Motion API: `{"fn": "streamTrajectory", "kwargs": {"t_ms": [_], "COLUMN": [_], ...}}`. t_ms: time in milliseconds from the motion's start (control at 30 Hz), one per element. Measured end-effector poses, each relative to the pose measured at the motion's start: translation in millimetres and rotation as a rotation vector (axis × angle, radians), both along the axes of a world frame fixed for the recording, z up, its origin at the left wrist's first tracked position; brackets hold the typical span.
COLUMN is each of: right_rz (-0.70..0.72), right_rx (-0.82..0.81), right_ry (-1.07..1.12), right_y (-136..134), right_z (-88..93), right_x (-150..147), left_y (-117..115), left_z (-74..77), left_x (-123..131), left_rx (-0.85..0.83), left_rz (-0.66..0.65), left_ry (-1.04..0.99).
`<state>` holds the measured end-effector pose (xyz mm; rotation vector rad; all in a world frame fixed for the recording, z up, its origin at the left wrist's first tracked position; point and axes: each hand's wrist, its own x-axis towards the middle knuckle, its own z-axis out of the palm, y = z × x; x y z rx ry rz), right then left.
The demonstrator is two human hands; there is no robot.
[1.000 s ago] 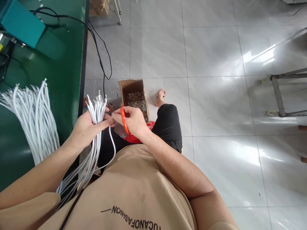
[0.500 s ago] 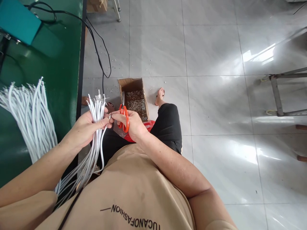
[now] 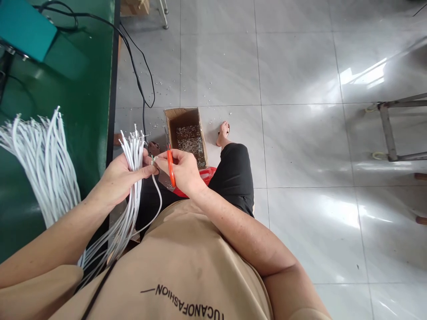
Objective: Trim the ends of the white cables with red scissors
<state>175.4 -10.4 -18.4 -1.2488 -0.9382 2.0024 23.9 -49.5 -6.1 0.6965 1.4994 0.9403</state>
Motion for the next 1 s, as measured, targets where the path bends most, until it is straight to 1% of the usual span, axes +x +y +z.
{"fn": "streamTrajectory", "kwargs": {"t_ms": [133, 233, 300, 367, 433, 500, 533, 633, 700, 733, 867, 1000], "right_rz": [-0.043, -0.088, -0.112, -0.078, 0.006, 0.046, 0.028, -0.114, -0.164, -0.162, -0.062, 0.004], "right_rx": [-0.021, 0.04, 0.09, 0.083, 0.049, 0.054, 0.073, 0.147, 0.178, 0.186, 0.167, 0.108], "right_ry": [-0.045, -0.115, -0.101, 0.001, 0.12, 0.145, 0.121, 0.01, -0.034, -0.044, -0.029, 0.016], "right_y": [2.0, 4.3, 4.7, 4.0, 2.5, 1.7, 2.0, 6.6, 11.5, 13.8, 18.5, 18.7], "right_z": [-9.9, -13.9, -13.0, -9.9, -6.2, -3.0, -1.6, 2.6, 6.1, 8.0, 13.6, 13.0], "right_x": [0.6, 3.2, 3.9, 3.3, 1.8, 0.4, 0.0, 1.1, 2.9, 3.5, 3.2, 1.7], "left_y": [0.4, 0.1, -0.6, -1.4, -2.0, -2.1, -1.9, -1.0, -0.8, -1.0, -2.3, -1.3], "left_z": [5.5, 8.1, 7.8, 6.4, 4.9, 4.2, 4.3, 5.7, 6.0, 5.6, 2.0, 3.4], "left_x": [3.4, 4.6, 4.2, 3.3, 2.5, 2.3, 2.5, 3.5, 3.9, 4.0, 4.2, 5.4], "left_rx": [-0.02, -0.024, -0.025, -0.022, -0.016, -0.006, -0.005, -0.008, -0.003, 0.005, 0.032, 0.044], "left_rz": [0.004, 0.001, 0.003, 0.002, -0.001, 0.013, 0.025, 0.061, 0.071, 0.072, 0.071, 0.062], "left_ry": [-0.036, -0.051, -0.054, -0.057, -0.056, -0.044, -0.038, -0.03, -0.029, -0.025, 0.059, 0.084]}}
